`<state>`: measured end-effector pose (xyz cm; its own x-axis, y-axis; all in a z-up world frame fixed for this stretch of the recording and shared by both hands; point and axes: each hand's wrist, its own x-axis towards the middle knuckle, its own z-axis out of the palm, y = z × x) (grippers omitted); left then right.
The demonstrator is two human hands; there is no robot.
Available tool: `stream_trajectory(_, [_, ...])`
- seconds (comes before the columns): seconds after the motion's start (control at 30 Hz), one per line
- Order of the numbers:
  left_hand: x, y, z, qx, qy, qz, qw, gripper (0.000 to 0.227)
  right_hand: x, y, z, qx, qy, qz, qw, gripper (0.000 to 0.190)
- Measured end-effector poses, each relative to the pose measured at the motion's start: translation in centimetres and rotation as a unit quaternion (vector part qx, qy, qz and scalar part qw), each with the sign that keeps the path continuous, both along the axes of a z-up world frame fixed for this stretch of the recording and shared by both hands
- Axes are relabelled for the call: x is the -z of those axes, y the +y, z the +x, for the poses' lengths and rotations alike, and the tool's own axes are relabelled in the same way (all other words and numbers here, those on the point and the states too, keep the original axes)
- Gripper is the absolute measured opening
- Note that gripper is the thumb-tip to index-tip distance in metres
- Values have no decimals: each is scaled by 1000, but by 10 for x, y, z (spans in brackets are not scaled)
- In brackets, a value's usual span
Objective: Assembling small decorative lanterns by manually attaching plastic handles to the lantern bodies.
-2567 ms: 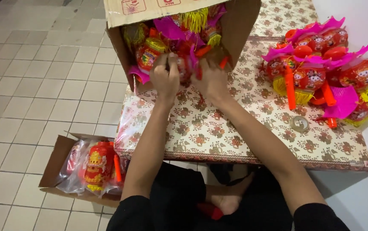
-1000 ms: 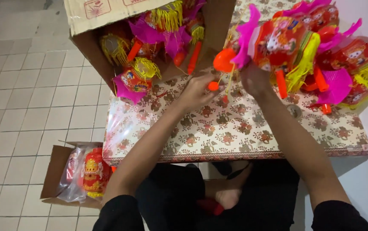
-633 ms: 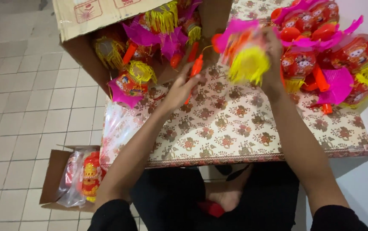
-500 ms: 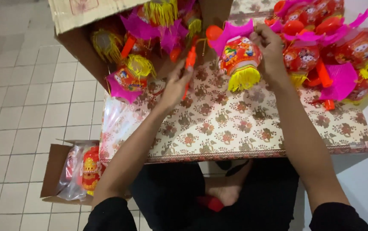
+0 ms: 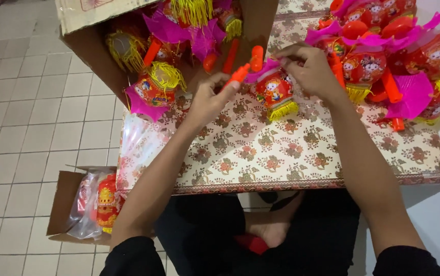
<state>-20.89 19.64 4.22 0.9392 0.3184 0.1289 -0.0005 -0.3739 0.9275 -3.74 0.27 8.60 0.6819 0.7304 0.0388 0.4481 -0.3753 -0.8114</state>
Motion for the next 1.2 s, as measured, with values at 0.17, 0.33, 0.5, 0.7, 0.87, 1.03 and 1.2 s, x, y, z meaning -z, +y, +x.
stream_trajectory(0.17, [0,-7,-2,15,-48,184,982,41,22,2,5,-6,-178,126,976,24])
stream_trajectory(0.33, [20,3,0,-7,-168,360,918,51,11,5,-31,-123,-418,182,882,25])
stream_trajectory(0.5, [17,5,1,-62,-291,485,822,40,42,8,-27,-104,-521,54,846,30])
stream_trajectory(0.7, [16,4,-1,-72,-263,511,815,38,42,3,-23,-91,-614,95,779,21])
stream_trajectory(0.87, [12,3,-2,-36,-242,486,839,33,36,5,-27,-83,-638,131,754,23])
stream_trajectory(1.03, [-1,-1,-8,43,-146,320,935,67,39,6,-22,-80,-677,158,714,16])
stream_trajectory(1.2, [0,-1,-10,52,-170,374,910,37,43,1,-16,-123,-619,118,767,33])
